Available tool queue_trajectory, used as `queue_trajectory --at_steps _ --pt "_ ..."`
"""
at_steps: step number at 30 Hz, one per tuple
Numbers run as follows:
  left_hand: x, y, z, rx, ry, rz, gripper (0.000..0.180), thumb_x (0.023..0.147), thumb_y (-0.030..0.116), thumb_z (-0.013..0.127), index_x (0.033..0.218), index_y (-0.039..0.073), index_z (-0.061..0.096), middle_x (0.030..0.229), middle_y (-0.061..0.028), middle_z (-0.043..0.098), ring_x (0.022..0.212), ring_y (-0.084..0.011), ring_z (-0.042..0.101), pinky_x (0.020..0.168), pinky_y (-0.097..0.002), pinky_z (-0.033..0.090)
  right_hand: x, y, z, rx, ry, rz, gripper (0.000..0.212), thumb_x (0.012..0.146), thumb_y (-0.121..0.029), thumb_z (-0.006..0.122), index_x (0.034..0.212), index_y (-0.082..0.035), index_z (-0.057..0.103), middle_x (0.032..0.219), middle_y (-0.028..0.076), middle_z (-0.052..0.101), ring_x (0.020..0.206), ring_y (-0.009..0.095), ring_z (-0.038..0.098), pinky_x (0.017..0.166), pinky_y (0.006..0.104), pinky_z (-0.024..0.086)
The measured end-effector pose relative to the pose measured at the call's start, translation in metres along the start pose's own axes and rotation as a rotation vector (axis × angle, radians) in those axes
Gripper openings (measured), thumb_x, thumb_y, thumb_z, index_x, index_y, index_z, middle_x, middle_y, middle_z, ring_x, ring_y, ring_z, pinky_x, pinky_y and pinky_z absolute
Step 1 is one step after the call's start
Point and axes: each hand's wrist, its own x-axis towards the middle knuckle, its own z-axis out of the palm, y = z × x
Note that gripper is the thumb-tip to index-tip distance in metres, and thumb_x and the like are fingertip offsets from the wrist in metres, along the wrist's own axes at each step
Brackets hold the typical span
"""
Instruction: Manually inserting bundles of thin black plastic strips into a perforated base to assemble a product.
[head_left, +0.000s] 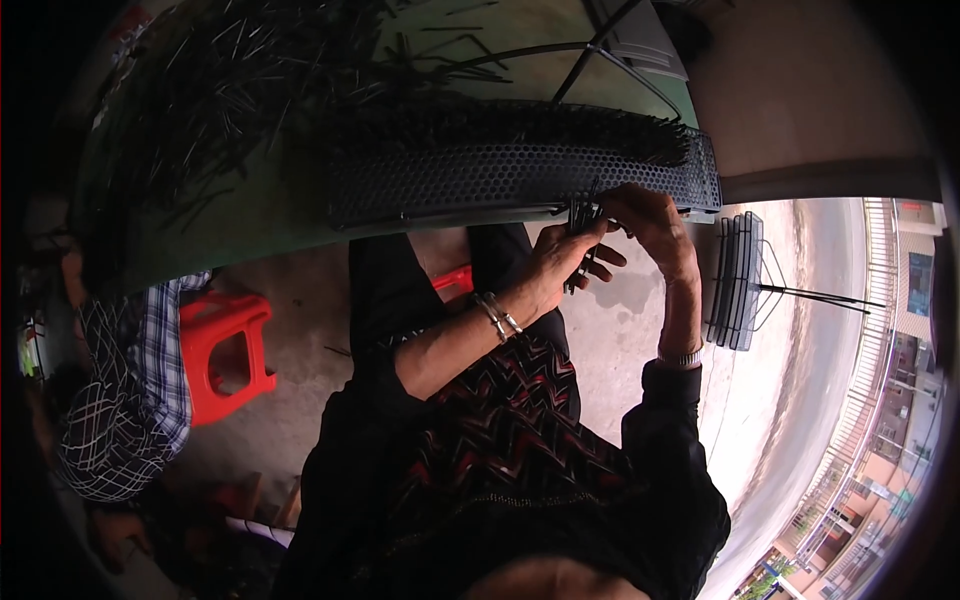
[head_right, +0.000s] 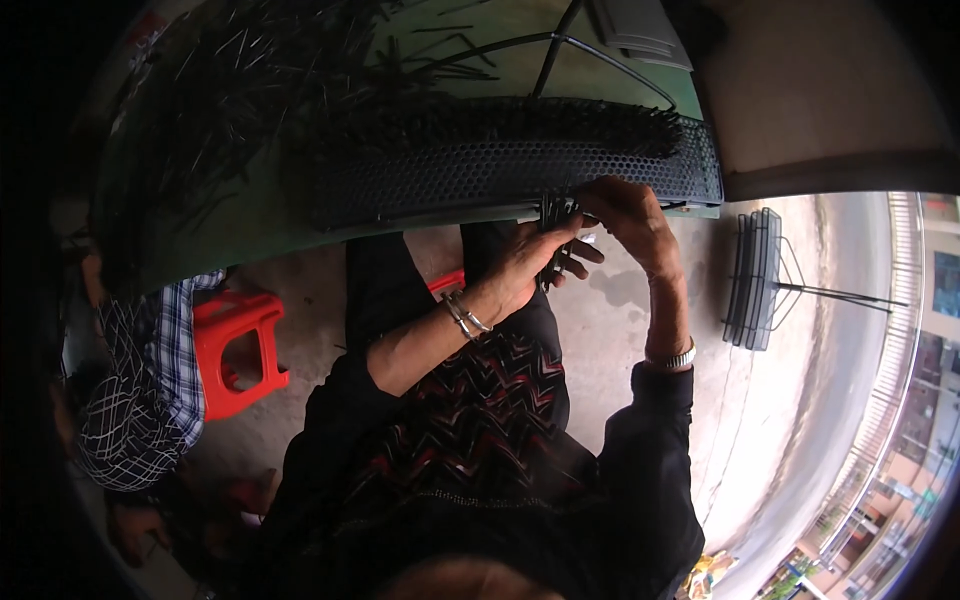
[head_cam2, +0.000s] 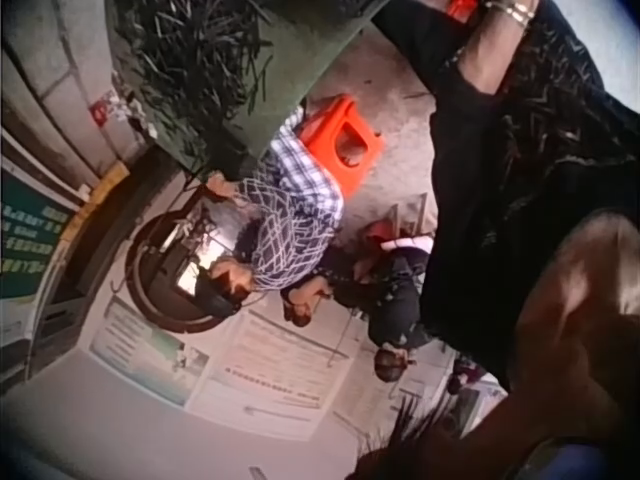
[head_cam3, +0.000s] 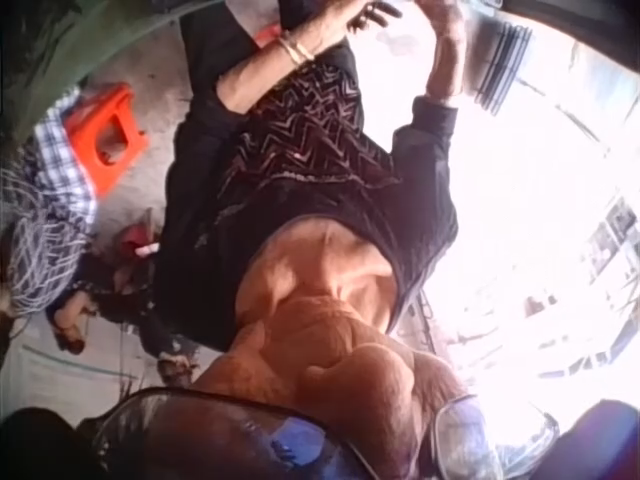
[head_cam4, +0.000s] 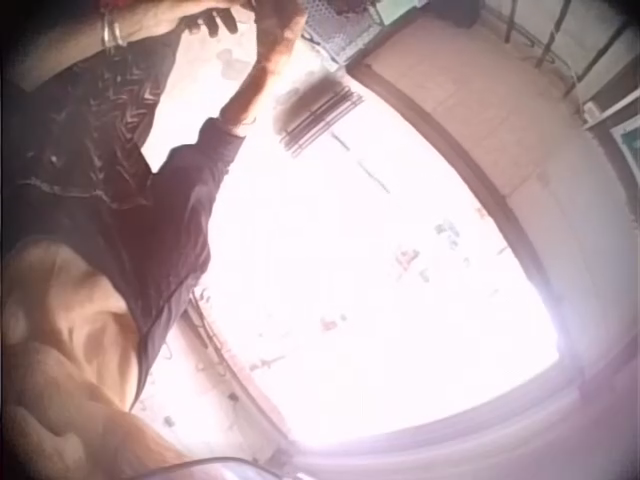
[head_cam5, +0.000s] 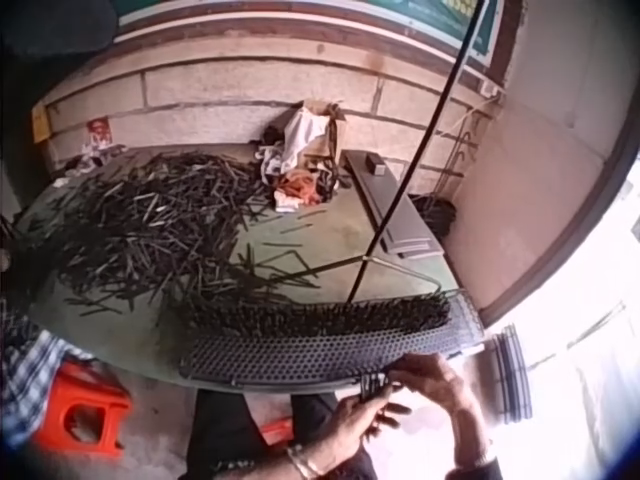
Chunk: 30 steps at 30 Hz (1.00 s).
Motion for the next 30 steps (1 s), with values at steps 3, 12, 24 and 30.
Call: queue_trajectory --at_steps 3,12,24,30 --pt "0.0 0.001 -0.004 0.016 -0.032 0.004 0.035 0.093 0.041 0.057 0.108 0.01 0.063 0.089 -0.0083 0.07 0.065 -0.0107 0.063 0.046 -0.02 0.033 0.001 0.005 -0.003 0.019 -0.059 0.034 0.017 0.087 -0.013 0.06 0.094 0.001 0.068 0.081 0.004 0.065 0.067 0.009 0.056 0.059 0.0238 0.044" --pt "0.002 0.001 -0.002 0.027 -0.02 0.057 0.038 0.094 0.047 0.054 0.105 0.013 0.065 0.092 -0.0063 0.072 0.068 -0.0128 0.068 0.045 -0.0215 0.036 -0.001 -0.004 -0.008 0.09 -0.062 -0.022 0.019 0.086 -0.014 0.062 0.091 0.004 0.066 0.078 0.007 0.064 0.07 0.012 0.061 0.063 0.0244 0.048" --pt "0.014 -0.01 -0.012 -0.149 0.103 -0.076 0.03 0.097 0.034 0.051 0.106 0.007 0.06 0.08 -0.0097 0.067 0.058 -0.0084 0.049 0.044 -0.0219 0.035 0.009 -0.013 -0.012 -0.206 0.767 -0.127 0.016 0.092 -0.013 0.057 0.098 0.002 0.062 0.082 0.008 0.069 0.077 0.013 0.067 0.07 0.0256 0.051" --pt "0.012 -0.016 -0.012 -0.128 0.062 0.02 0.026 0.096 0.029 0.053 0.104 0.005 0.062 0.085 -0.0108 0.067 0.072 -0.0177 0.063 0.055 -0.0309 0.052 0.019 0.001 -0.007 -0.395 0.828 -0.211 0.013 0.092 -0.013 0.056 0.094 -0.002 0.063 0.077 0.009 0.069 0.073 0.013 0.067 0.066 0.0262 0.051"
